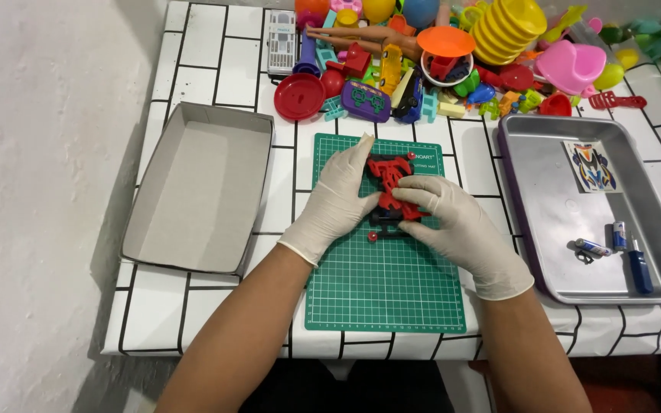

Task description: The person assembles a red and black toy vehicle on a green cutting mat. They insert batteries into the chassis, attach wheels, and secure the red body shell onto the frame.

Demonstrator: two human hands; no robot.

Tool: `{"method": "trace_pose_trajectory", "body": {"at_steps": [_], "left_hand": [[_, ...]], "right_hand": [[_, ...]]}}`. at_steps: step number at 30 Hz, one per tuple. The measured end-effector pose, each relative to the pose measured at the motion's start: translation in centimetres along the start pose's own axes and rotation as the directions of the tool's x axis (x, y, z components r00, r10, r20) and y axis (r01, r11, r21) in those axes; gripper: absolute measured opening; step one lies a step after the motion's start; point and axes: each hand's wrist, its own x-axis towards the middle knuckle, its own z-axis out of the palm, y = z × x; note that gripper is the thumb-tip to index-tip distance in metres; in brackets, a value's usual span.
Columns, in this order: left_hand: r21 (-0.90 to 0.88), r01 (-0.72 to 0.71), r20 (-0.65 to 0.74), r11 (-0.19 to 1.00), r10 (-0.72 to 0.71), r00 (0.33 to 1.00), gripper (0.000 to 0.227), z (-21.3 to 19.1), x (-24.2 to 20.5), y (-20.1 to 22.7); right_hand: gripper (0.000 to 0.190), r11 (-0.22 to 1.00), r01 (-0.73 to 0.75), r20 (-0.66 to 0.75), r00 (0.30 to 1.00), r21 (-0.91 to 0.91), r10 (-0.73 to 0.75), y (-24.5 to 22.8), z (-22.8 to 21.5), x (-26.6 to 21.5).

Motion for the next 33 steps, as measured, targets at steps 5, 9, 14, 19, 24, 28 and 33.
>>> {"method": "trace_pose_trajectory", "body": {"at_steps": [5,9,14,19,24,28,33], "left_hand": [[0.013,-0.013,0.037,1.000,0.013,0.999,0.086,-0.8,-0.1,1.0],[0.021,-0.030,0.053,0.999,0.029,0.998,0.085,-0.5,-0.4,0.5],[0.047,-0.056,0.056,0.997,0.054,0.997,0.082,-0.1,-0.3,-0.4],[0.061,-0.077,0.033,0.995,0.075,0.997,0.081,0.7,-0.1,-1.1],[0.107,-0.085,0.012,0.991,0.085,0.996,0.076,0.9,-0.1,-1.2],[0.085,-0.070,0.026,0.994,0.068,0.997,0.078,1.0,-0.1,-1.4],[0.133,-0.087,0.021,0.987,0.085,0.996,0.078,1.3,-0.1,-1.7]], "right_hand": [[0.050,0.997,-0.073,0.077,0.995,0.025,0.071,0.8,0.2,0.0],[0.049,0.993,-0.092,0.071,0.994,0.070,0.087,0.6,0.5,0.1],[0.049,0.999,-0.050,0.030,0.998,0.015,0.049,1.1,0.9,0.1],[0.047,0.998,-0.069,0.026,0.997,-0.004,0.069,1.3,1.1,-0.1],[0.048,0.996,-0.083,0.054,0.995,-0.016,0.084,1.1,1.3,-0.1],[0.050,0.995,-0.095,0.070,0.993,-0.028,0.096,1.6,1.2,-0.2],[0.051,0.996,-0.089,0.097,0.991,0.011,0.088,1.7,1.2,-0.3]]}}
